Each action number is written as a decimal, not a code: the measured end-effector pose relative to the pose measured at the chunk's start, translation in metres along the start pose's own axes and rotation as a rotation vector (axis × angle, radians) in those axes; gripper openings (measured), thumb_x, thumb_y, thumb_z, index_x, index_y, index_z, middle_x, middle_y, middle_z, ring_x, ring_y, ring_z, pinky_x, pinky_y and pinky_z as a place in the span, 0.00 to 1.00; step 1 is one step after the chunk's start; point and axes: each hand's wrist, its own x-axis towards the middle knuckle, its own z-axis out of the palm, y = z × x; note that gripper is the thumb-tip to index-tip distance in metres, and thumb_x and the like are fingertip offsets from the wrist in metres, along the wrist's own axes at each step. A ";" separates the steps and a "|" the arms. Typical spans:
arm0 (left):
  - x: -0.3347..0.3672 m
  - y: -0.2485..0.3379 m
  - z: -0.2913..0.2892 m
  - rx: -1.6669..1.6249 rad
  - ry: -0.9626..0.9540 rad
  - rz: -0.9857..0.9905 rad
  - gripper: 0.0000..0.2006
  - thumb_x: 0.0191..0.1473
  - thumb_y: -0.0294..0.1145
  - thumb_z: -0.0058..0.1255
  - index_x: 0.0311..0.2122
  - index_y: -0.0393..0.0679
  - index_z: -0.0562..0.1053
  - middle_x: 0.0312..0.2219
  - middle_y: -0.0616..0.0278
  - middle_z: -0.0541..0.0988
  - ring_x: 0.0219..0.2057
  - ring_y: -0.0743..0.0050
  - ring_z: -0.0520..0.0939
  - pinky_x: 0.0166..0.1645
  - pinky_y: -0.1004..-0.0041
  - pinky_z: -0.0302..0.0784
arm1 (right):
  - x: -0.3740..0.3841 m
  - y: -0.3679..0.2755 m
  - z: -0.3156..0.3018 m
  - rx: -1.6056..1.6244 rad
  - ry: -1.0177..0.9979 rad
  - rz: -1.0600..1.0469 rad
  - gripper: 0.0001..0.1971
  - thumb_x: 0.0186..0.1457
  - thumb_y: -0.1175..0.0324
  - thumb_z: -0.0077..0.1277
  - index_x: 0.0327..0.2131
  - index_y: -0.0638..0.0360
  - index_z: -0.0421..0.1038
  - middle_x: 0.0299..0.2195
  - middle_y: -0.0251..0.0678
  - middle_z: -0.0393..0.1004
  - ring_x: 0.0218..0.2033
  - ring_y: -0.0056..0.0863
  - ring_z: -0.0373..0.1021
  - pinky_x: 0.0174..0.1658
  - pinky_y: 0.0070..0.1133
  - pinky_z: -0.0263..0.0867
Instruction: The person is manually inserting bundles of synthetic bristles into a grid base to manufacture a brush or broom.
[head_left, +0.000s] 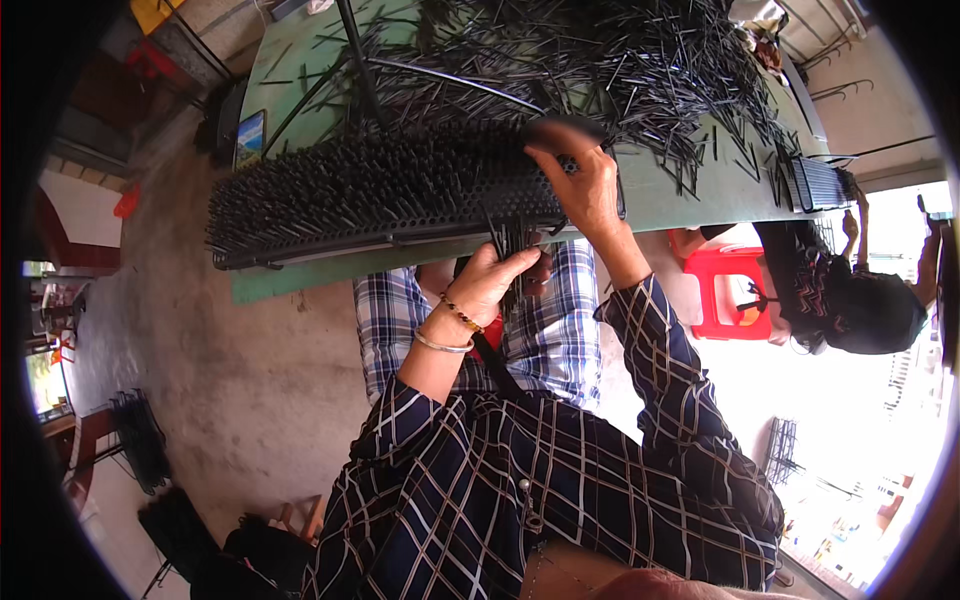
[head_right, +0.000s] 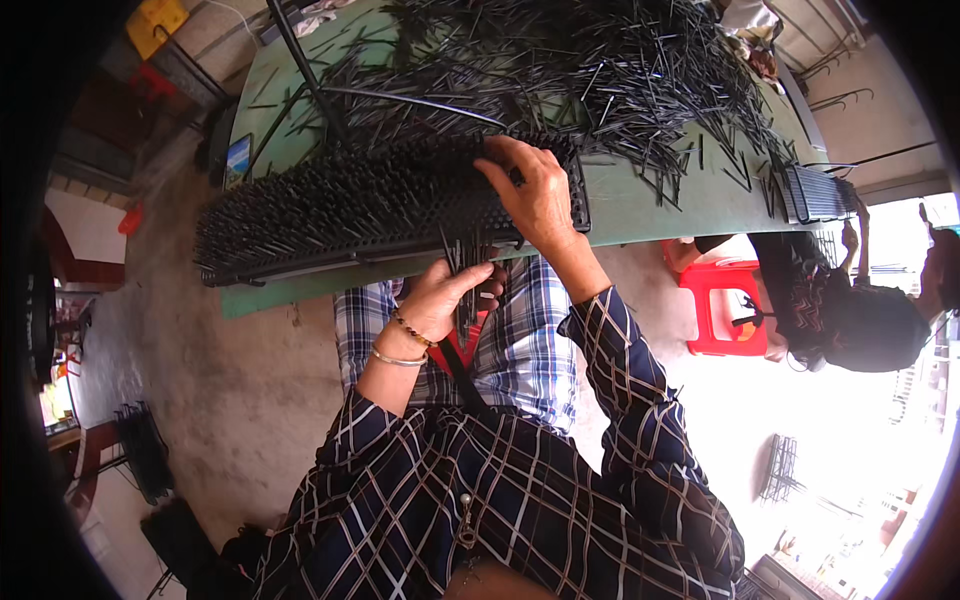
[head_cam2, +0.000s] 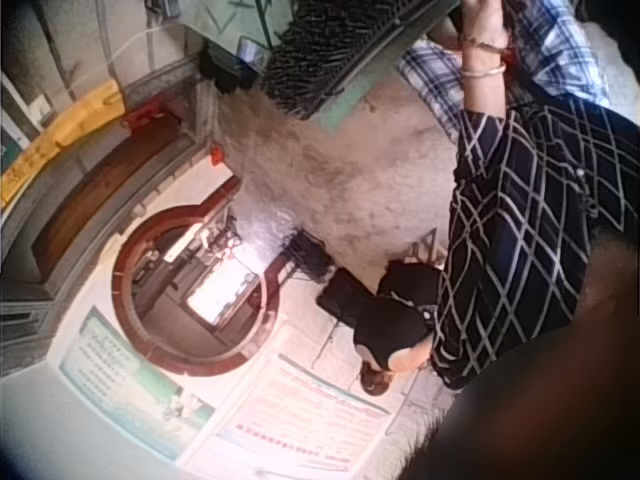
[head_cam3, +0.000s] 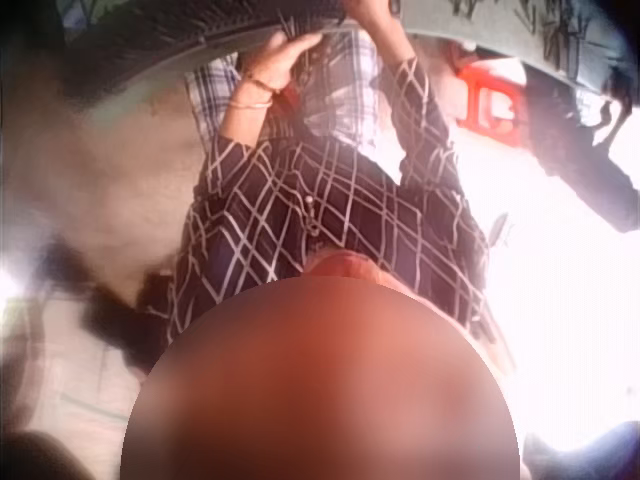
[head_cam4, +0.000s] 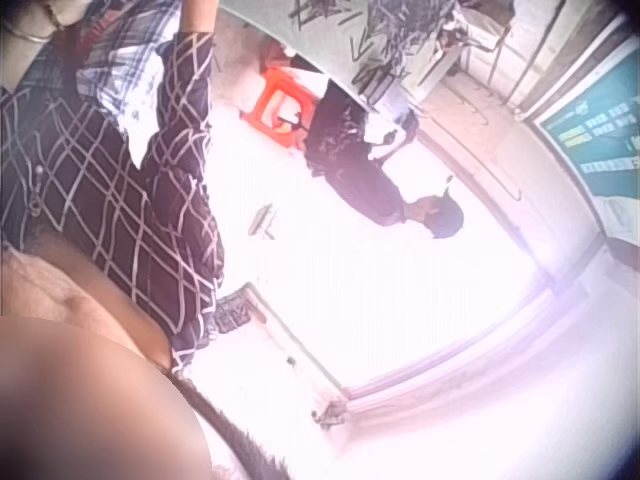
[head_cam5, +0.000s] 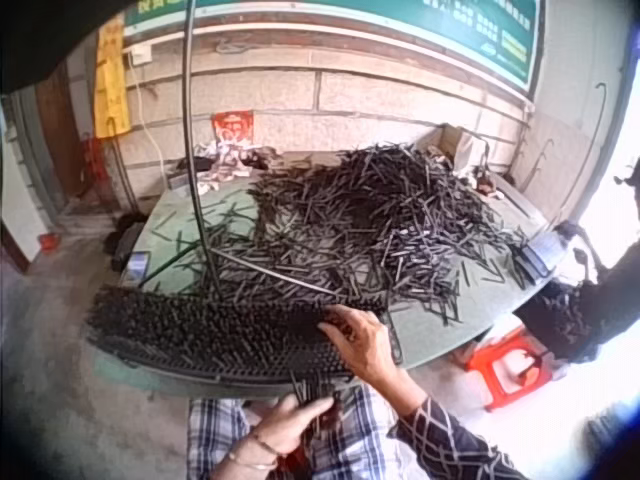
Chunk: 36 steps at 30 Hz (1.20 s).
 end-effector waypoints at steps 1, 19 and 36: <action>0.000 0.000 -0.001 0.000 0.000 0.000 0.12 0.56 0.31 0.49 0.44 0.37 0.71 0.32 0.59 0.78 0.32 0.75 0.79 0.33 0.76 0.76 | 0.001 -0.002 0.000 0.036 0.002 0.016 0.11 0.46 0.73 0.59 0.37 0.60 0.76 0.31 0.39 0.77 0.32 0.31 0.73 0.36 0.23 0.68; 0.001 -0.004 -0.002 0.036 -0.009 -0.030 0.11 0.57 0.32 0.49 0.43 0.39 0.71 0.30 0.62 0.78 0.29 0.78 0.78 0.29 0.81 0.73 | -0.003 0.000 0.002 -0.194 0.028 -0.208 0.08 0.44 0.72 0.59 0.32 0.57 0.77 0.30 0.33 0.76 0.32 0.30 0.72 0.38 0.25 0.62; -0.004 0.004 -0.005 0.147 -0.121 -0.004 0.09 0.57 0.34 0.49 0.40 0.40 0.70 0.27 0.66 0.76 0.25 0.85 0.75 0.24 0.83 0.70 | -0.008 -0.026 -0.015 0.622 -0.411 0.512 0.13 0.54 0.66 0.55 0.38 0.67 0.74 0.30 0.36 0.77 0.34 0.17 0.70 0.40 0.18 0.66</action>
